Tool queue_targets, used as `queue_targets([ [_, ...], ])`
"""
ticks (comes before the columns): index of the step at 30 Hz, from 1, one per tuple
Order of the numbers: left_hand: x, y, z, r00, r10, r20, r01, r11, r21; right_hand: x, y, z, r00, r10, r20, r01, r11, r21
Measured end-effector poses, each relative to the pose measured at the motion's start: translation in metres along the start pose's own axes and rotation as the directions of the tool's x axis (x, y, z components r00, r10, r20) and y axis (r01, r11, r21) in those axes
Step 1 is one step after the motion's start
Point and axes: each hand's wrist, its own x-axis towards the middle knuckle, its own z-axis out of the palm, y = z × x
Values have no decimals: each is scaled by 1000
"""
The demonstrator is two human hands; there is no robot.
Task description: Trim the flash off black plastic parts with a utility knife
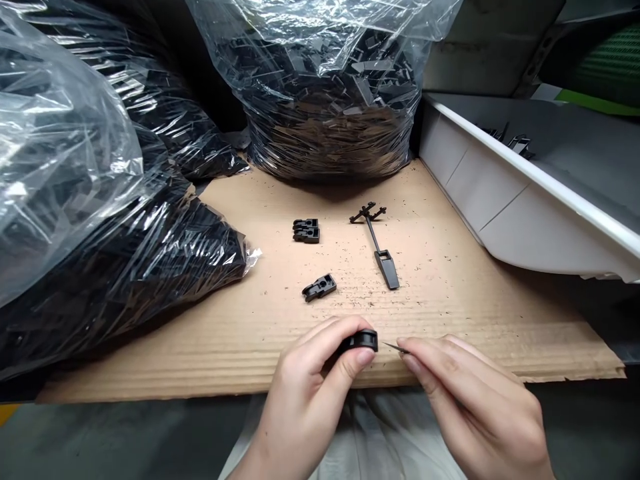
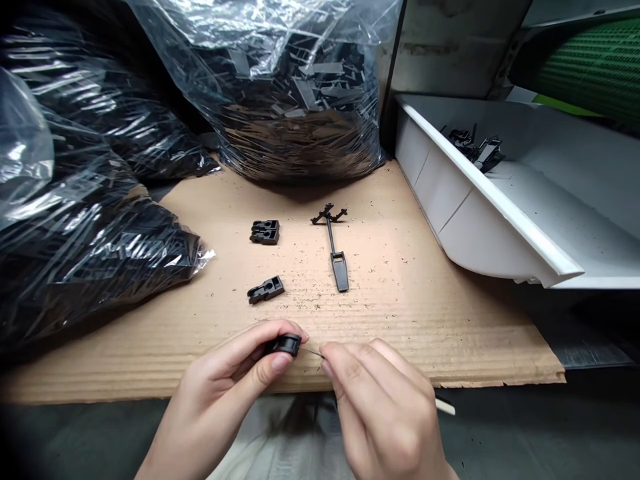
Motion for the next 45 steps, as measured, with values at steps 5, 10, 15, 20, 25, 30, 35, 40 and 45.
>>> queue_targets([
  [5, 1, 1, -1, 999, 43, -14, -43, 999, 14, 1, 2, 3, 1000, -25, 11, 25, 999, -20],
  [10, 1, 1, -2, 999, 41, -34, -41, 999, 15, -3, 2, 5, 1000, -23, 4, 23, 999, -50],
  [15, 4, 2, -7, 995, 84, 44, -83, 996, -25, 5, -1, 3, 987, 130, 97, -140, 985, 101],
  [20, 1, -1, -11, 990, 99, 104, -91, 993, -71, 19, -8, -5, 915, 246, 319, -341, 895, 286],
  [25, 2, -1, -12, 983, 106, 150, -89, 990, -113, 29, -3, -12, 782, 289, 553, -551, 734, 396],
  [30, 1, -2, -12, 982, 172, 72, -164, 981, -106, 38, 7, -23, 377, 137, 916, -899, 293, 326],
  [35, -7, -11, -7, 977, 211, -22, -208, 973, 97, 25, -2, -18, 672, 504, 542, -721, 612, 325],
  [40, -12, -16, -1, 925, 378, -48, -358, 904, 233, 11, -8, -7, 862, 396, 315, -476, 848, 236],
  [45, -11, -15, -1, 907, 420, -38, -396, 878, 267, 13, -8, -7, 866, 359, 349, -445, 871, 206],
])
